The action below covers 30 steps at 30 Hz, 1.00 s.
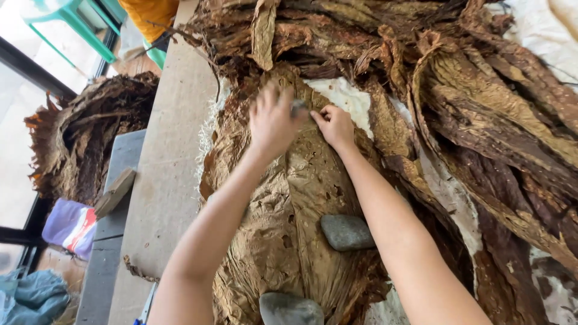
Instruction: The person repeatedly picks up dried brown leaves, places them on a white cloth, and presses them with smooth gray stones. The person adjusts the leaves and stones multiple times, working on a wooden table with other dried leaves and a pair of scissors nearby.
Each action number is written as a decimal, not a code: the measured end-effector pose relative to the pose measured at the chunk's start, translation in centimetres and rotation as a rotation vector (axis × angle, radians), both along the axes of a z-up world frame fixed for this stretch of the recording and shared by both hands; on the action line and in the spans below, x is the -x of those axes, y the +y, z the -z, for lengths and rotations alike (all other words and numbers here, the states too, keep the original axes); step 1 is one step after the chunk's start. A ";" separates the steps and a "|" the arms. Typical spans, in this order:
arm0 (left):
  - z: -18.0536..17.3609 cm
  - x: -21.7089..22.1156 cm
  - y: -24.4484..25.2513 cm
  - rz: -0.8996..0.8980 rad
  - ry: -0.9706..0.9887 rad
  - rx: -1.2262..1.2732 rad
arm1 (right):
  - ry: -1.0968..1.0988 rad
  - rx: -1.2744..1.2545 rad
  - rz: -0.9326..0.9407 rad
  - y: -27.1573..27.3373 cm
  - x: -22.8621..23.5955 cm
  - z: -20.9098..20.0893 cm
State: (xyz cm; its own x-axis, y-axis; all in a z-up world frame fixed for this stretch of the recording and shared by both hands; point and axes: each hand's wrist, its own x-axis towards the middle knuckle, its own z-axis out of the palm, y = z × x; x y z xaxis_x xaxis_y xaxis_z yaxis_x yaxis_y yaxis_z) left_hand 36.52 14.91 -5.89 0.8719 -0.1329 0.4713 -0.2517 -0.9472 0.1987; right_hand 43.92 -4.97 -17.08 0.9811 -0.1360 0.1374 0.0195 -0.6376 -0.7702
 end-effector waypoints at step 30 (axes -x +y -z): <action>4.3 11.3 -1.3 0.326 -0.007 0.755 | 0.012 0.185 0.102 -22.3 27.9 -10.4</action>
State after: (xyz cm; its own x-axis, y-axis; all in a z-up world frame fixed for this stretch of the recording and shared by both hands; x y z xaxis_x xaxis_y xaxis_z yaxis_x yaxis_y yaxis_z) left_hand 25.19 13.62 -10.24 0.8409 -0.0242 0.5406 -0.4949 -0.4384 0.7502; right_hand 16.04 -27.22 -6.64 0.9653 -0.2084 0.1573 -0.0612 -0.7664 -0.6395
